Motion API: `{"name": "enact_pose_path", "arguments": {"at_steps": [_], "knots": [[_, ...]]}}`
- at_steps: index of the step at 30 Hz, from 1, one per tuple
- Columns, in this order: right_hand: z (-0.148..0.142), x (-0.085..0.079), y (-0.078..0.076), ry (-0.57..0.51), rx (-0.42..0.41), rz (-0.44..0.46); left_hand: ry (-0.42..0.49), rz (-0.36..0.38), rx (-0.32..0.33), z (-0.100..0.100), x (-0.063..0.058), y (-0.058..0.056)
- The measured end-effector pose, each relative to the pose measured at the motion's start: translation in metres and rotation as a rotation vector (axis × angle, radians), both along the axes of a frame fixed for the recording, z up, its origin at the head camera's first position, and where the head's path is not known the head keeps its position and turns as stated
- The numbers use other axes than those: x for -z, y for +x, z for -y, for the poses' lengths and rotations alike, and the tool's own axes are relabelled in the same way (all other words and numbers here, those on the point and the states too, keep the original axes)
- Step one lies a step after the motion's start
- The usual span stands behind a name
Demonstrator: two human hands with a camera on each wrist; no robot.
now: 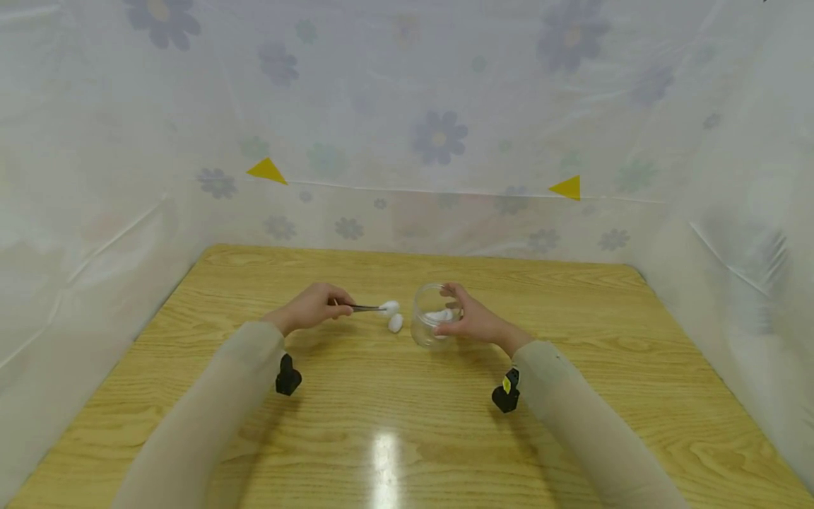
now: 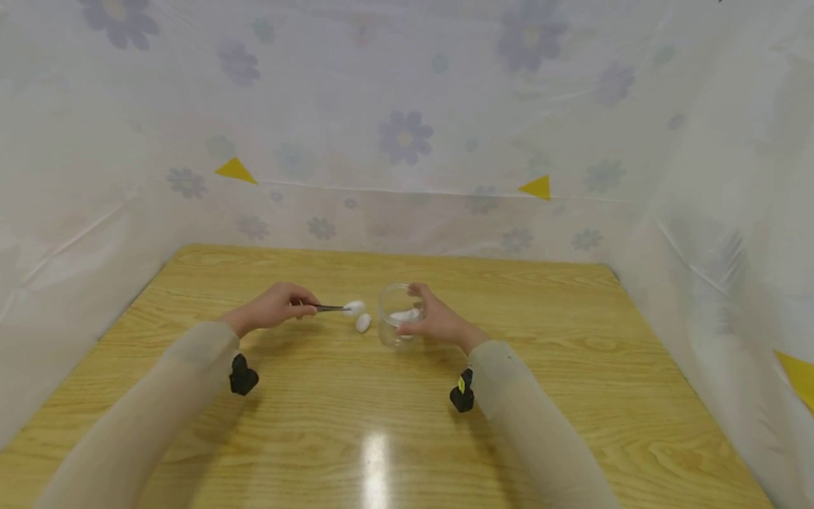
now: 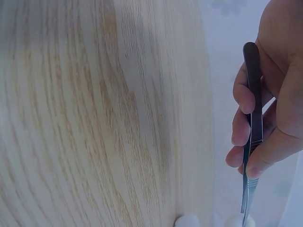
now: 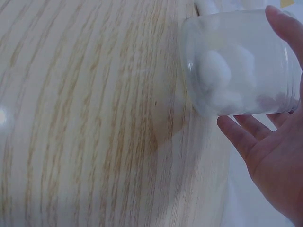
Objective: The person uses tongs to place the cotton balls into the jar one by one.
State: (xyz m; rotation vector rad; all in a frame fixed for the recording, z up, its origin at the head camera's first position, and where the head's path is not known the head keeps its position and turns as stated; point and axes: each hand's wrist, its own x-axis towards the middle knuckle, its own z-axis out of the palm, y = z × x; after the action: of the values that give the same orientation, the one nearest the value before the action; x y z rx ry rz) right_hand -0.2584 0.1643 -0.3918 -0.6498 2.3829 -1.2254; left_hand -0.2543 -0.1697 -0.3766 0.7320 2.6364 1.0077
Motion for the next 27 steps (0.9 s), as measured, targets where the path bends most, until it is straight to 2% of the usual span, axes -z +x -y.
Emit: {"name": "enact_pose_path", "arguments": {"at_steps": [8,27], "knots": [[-0.0006,0.001,0.0001,-0.006,0.003,0.005,0.018,0.016,-0.032,0.0011,-0.0024,-0.0017],[-0.0005,0.003,-0.0016,0.002,0.013,-0.006,0.025,-0.056,-0.066,-0.0043,-0.0062,-0.0055]]}}
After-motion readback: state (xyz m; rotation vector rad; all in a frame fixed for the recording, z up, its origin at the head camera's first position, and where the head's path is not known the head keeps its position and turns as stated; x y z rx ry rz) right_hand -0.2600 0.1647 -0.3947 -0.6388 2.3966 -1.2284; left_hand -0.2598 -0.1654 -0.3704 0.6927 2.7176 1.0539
